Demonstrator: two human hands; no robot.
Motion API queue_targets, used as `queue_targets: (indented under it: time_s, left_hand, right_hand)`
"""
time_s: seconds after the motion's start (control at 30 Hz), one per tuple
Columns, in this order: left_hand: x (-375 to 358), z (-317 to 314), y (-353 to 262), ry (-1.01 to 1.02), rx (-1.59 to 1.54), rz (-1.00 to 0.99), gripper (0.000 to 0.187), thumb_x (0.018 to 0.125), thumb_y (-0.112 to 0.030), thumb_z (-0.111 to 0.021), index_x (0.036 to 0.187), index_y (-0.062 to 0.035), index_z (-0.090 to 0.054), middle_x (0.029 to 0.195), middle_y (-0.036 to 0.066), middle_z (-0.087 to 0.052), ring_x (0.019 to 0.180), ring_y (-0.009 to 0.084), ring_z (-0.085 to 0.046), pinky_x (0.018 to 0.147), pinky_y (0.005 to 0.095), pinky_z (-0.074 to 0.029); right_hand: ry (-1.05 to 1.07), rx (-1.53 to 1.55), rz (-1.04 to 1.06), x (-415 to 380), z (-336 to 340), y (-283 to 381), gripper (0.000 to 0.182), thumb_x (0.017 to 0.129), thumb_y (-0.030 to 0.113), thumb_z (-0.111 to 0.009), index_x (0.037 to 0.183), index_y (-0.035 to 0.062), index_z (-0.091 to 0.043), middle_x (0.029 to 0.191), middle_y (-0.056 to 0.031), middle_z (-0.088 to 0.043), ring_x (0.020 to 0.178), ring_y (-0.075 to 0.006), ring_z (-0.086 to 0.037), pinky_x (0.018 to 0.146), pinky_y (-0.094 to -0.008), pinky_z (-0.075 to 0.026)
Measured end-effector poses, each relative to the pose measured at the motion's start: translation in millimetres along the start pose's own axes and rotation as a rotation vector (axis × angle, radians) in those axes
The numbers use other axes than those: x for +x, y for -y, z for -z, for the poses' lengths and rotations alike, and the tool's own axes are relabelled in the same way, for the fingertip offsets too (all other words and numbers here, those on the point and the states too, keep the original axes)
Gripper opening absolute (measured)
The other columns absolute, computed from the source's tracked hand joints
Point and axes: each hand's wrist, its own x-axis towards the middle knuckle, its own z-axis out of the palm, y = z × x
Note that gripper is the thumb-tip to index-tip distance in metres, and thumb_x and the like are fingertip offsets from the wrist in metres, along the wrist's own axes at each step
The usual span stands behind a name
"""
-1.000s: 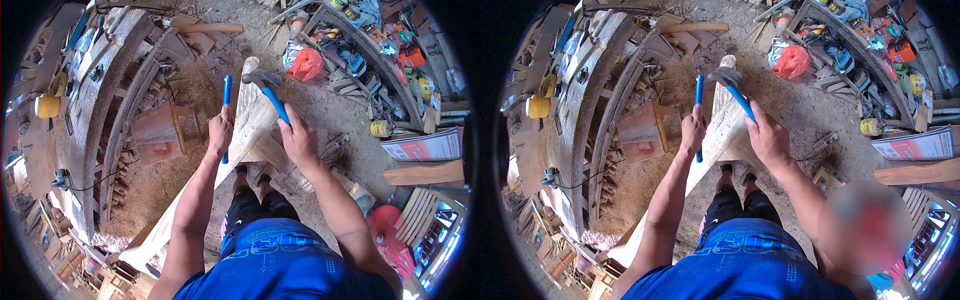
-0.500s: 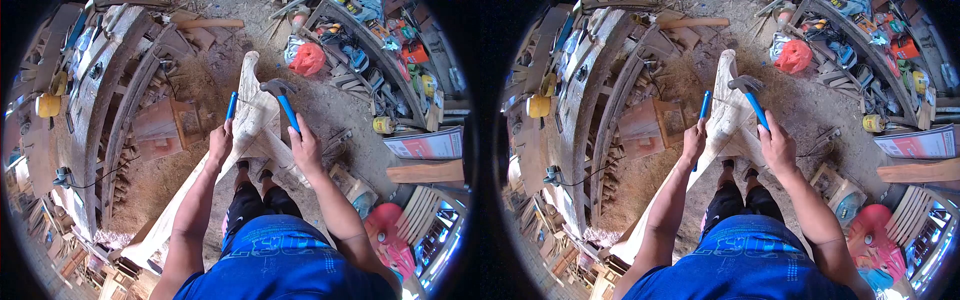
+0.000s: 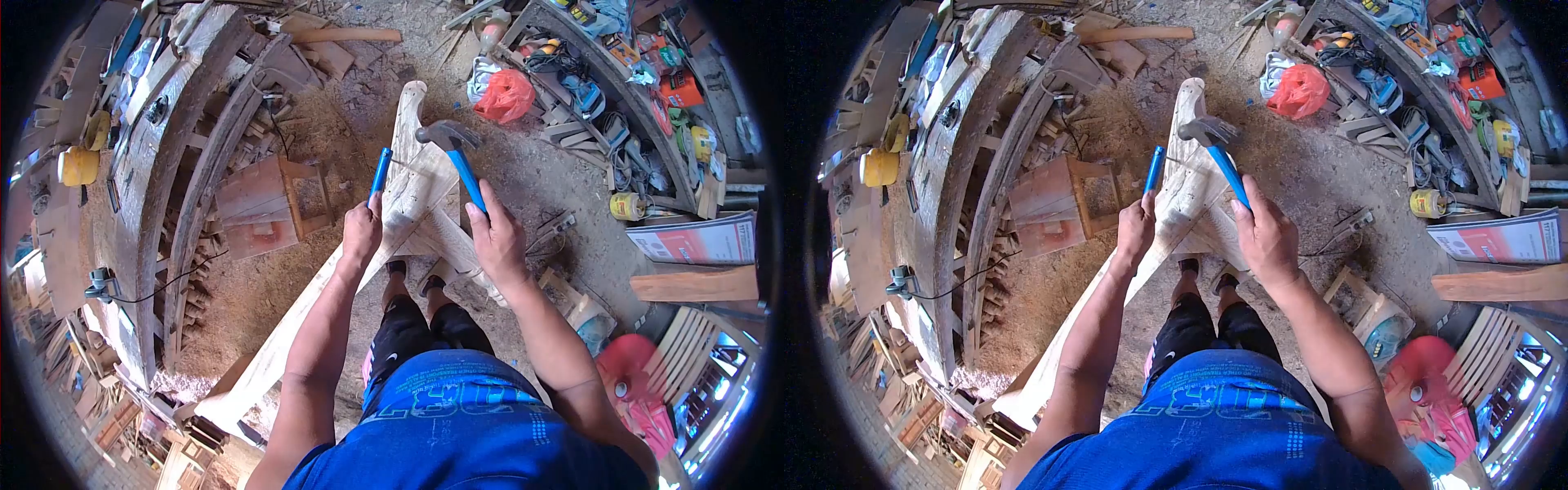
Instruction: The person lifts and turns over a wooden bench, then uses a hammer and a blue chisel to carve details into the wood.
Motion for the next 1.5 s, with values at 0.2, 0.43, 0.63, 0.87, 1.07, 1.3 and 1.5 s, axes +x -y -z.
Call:
queue_targets:
  time_s: [0.2, 0.43, 0.63, 0.87, 1.07, 1.3, 1.5]
  left_hand:
    - [0, 0, 2, -0.022, 0.045, -0.064, 0.061, 0.101, -0.044, -0.04, 0.073, 0.0081, -0.057, 0.063, 0.029, -0.054, 0.061, 0.0447, -0.057, 0.06, 0.0487, -0.043]
    - [-1, 0, -2, -0.001, 0.058, -0.043, 0.058, 0.1, -0.039, -0.042, 0.074, 0.0097, -0.06, 0.074, 0.033, -0.059, 0.079, 0.0497, -0.059, 0.072, 0.0533, -0.045]
    - [0, -3, 4, -0.009, -0.015, -0.027, 0.061, 0.1, -0.041, -0.043, 0.071, 0.0097, -0.06, 0.072, 0.032, -0.059, 0.073, 0.0483, -0.059, 0.068, 0.0527, -0.045]
    - [-12, -4, -8, -0.036, -0.331, 0.102, 0.063, 0.102, -0.045, -0.039, 0.065, 0.0036, -0.054, 0.054, 0.015, -0.051, 0.051, 0.025, -0.048, 0.055, 0.0411, -0.041]
    - [-8, -9, -1, -0.035, -0.279, 0.078, 0.064, 0.102, -0.047, -0.038, 0.063, 0.0019, -0.053, 0.053, 0.01, -0.048, 0.051, 0.0196, -0.046, 0.054, 0.0386, -0.041]
    - [-8, -15, 8, -0.017, -0.258, 0.077, 0.067, 0.101, -0.05, -0.037, 0.062, 0.0017, -0.054, 0.052, 0.01, -0.05, 0.052, 0.0191, -0.048, 0.056, 0.0382, -0.043]
    - [-9, -19, 7, -0.03, -0.256, 0.067, 0.063, 0.102, -0.045, -0.038, 0.069, 0.0054, -0.054, 0.056, 0.019, -0.051, 0.052, 0.0304, -0.046, 0.057, 0.0442, -0.042]
  right_hand:
    - [-0.212, 0.177, 0.341, 38, 26, 58, 0.038, 0.092, 0.013, -0.061, 0.129, 0.0042, -0.054, 0.104, -0.0217, -0.067, 0.082, -0.0331, -0.069, 0.068, -0.0392, -0.055]
    - [0.365, -0.451, 0.173, 44, -14, 17, 0.042, 0.09, 0.02, -0.061, 0.131, 0.02, -0.053, 0.077, -0.0167, -0.064, 0.067, -0.0348, -0.066, 0.055, -0.044, -0.052]
    - [0.157, -0.205, 0.141, 30, -13, 27, 0.044, 0.09, 0.02, -0.061, 0.133, 0.0181, -0.051, 0.08, -0.0183, -0.065, 0.071, -0.0369, -0.066, 0.058, -0.046, -0.051]
    - [-0.019, 0.017, 0.23, 31, 0, 28, 0.041, 0.089, 0.015, -0.064, 0.129, 0.0085, -0.054, 0.091, -0.02, -0.067, 0.079, -0.0372, -0.067, 0.064, -0.0437, -0.053]
    - [0.004, 0.06, 0.084, 19, 2, 18, 0.038, 0.092, 0.017, -0.061, 0.127, 0.0038, -0.055, 0.102, -0.0227, -0.066, 0.091, -0.0382, -0.066, 0.073, -0.043, -0.054]
    - [0.024, 0.058, 0.04, 17, 2, 13, 0.038, 0.093, 0.018, -0.059, 0.127, 0.0028, -0.055, 0.108, -0.0234, -0.065, 0.096, -0.0385, -0.066, 0.076, -0.0427, -0.054]
    - [0.039, 0.027, 0.068, 20, 3, 18, 0.039, 0.093, 0.017, -0.059, 0.129, 0.0029, -0.053, 0.106, -0.0225, -0.066, 0.092, -0.0387, -0.066, 0.075, -0.0425, -0.054]
